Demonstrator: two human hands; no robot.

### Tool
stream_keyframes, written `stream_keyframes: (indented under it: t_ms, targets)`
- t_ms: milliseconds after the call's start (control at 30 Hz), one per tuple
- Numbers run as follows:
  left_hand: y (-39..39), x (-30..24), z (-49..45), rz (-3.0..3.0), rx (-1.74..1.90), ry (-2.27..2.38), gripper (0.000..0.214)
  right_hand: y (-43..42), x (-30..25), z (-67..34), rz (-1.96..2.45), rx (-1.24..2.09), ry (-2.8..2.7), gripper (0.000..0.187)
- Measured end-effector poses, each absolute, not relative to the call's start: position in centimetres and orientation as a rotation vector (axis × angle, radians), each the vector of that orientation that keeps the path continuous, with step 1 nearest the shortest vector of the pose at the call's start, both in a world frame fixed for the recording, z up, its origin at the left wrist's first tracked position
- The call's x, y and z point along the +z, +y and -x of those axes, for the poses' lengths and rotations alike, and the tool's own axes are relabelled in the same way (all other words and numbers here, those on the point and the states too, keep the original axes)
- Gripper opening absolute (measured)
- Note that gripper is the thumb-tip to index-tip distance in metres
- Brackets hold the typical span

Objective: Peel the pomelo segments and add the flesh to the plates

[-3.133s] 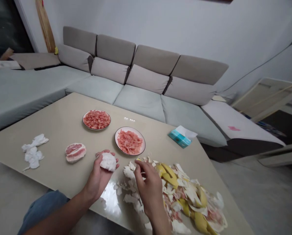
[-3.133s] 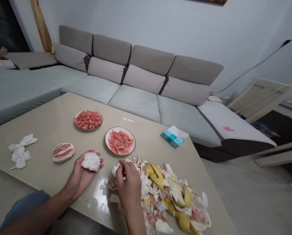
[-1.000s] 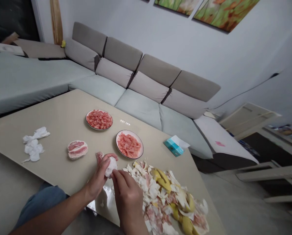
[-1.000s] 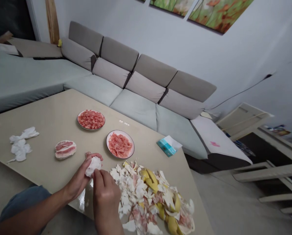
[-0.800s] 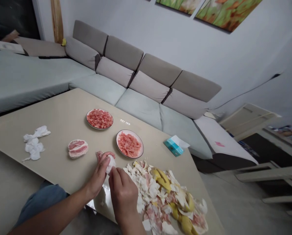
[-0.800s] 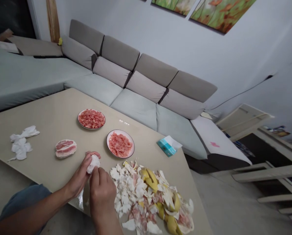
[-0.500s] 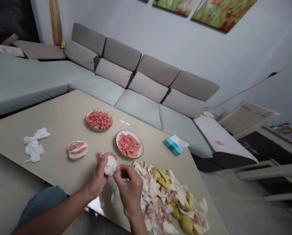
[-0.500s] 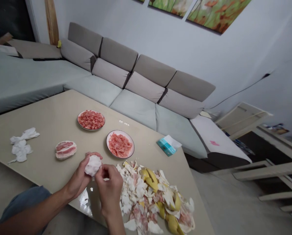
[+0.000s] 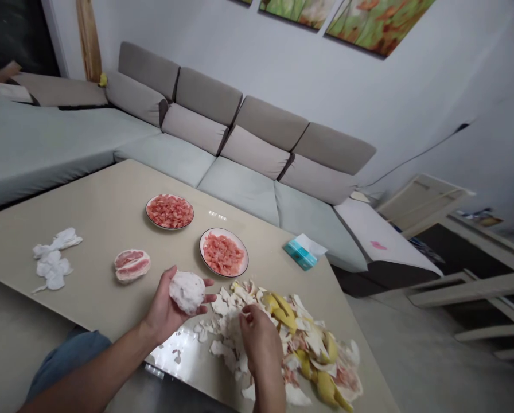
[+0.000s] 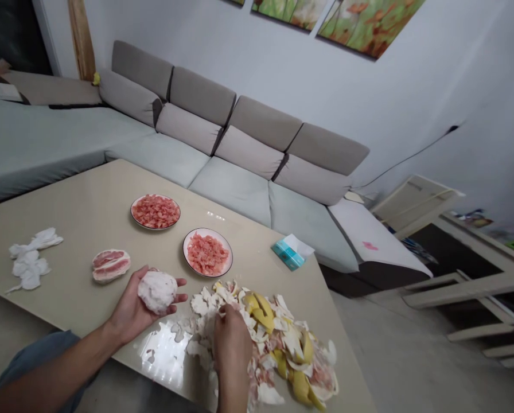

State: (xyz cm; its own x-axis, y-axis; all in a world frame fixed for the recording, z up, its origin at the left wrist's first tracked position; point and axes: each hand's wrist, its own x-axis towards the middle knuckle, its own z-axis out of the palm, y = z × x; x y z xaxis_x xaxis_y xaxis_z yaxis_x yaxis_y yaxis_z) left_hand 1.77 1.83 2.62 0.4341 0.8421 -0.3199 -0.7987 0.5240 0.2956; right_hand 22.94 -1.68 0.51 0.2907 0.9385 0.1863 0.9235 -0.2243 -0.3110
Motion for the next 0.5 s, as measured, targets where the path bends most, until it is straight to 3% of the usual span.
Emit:
stream_keyframes:
  t_ms: [167, 267, 367, 500]
  targets:
    - [1.9, 2.6, -1.7, -0.069, 0.994, 0.477, 0.036, -2.3, 1.8, -22.6, 2.166, 0.021, -1.520, 0.039]
    - [1.9, 2.4, -1.7, -0.055, 1.000, 0.513, 0.033, -2.8, 3.3, -21.1, 1.837, 0.310, -1.505, 0.025]
    - [1.9, 2.0, -1.9, -0.064, 0.993, 0.518, 0.033, -3.4, 4.4, -18.7, 1.534, 0.620, -1.564, 0.031]
    - [1.9, 1.6, -2.2, -0.131, 0.976, 0.443, 0.041, -3.7, 4.7, -15.5, 1.322, 0.720, -1.682, 0.031]
